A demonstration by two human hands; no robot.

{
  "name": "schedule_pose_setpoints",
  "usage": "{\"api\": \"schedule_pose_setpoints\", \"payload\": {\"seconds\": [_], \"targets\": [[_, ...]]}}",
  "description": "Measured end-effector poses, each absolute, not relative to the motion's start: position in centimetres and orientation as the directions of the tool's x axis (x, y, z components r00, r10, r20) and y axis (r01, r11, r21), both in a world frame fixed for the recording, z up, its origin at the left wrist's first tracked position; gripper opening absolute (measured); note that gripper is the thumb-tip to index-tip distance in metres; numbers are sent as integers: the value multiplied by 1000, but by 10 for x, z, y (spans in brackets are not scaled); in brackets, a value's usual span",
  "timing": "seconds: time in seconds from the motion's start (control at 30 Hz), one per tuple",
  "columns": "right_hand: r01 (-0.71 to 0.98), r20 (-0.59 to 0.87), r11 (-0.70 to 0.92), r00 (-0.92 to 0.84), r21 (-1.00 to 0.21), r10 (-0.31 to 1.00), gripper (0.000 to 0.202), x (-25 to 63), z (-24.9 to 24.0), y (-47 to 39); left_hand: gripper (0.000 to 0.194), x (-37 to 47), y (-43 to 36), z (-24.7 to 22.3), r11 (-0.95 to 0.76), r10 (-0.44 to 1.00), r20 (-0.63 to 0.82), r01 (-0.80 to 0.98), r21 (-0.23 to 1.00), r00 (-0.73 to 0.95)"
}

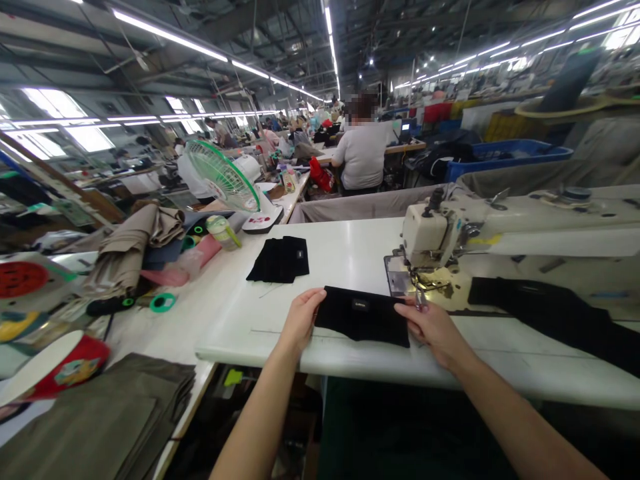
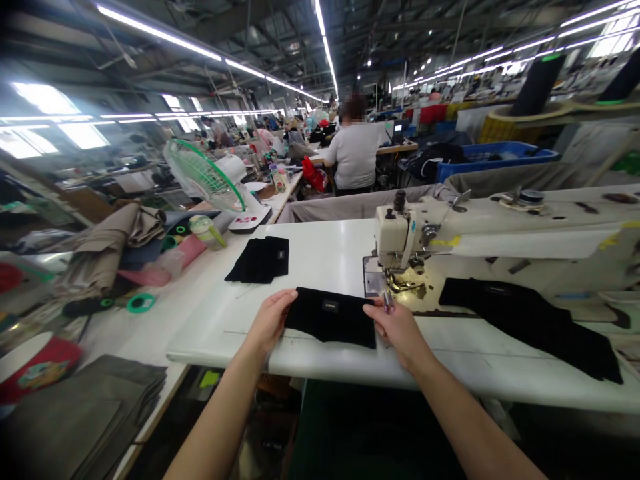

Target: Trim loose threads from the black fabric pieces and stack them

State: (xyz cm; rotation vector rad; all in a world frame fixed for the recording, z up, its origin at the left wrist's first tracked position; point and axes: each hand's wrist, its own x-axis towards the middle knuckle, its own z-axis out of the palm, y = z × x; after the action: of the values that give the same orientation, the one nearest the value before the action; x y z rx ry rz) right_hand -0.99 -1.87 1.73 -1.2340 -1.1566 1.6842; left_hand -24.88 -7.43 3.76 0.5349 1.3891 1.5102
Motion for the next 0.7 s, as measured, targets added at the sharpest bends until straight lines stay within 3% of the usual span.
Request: {"api": "schedule_pose_setpoints", "payload": {"seconds": [0.7], "targets": [[-128,-275,-311,-235,-942,932,50,-7,17,-20,25,-247,-75,34,145,872,-295,-368,918,-392]]}}
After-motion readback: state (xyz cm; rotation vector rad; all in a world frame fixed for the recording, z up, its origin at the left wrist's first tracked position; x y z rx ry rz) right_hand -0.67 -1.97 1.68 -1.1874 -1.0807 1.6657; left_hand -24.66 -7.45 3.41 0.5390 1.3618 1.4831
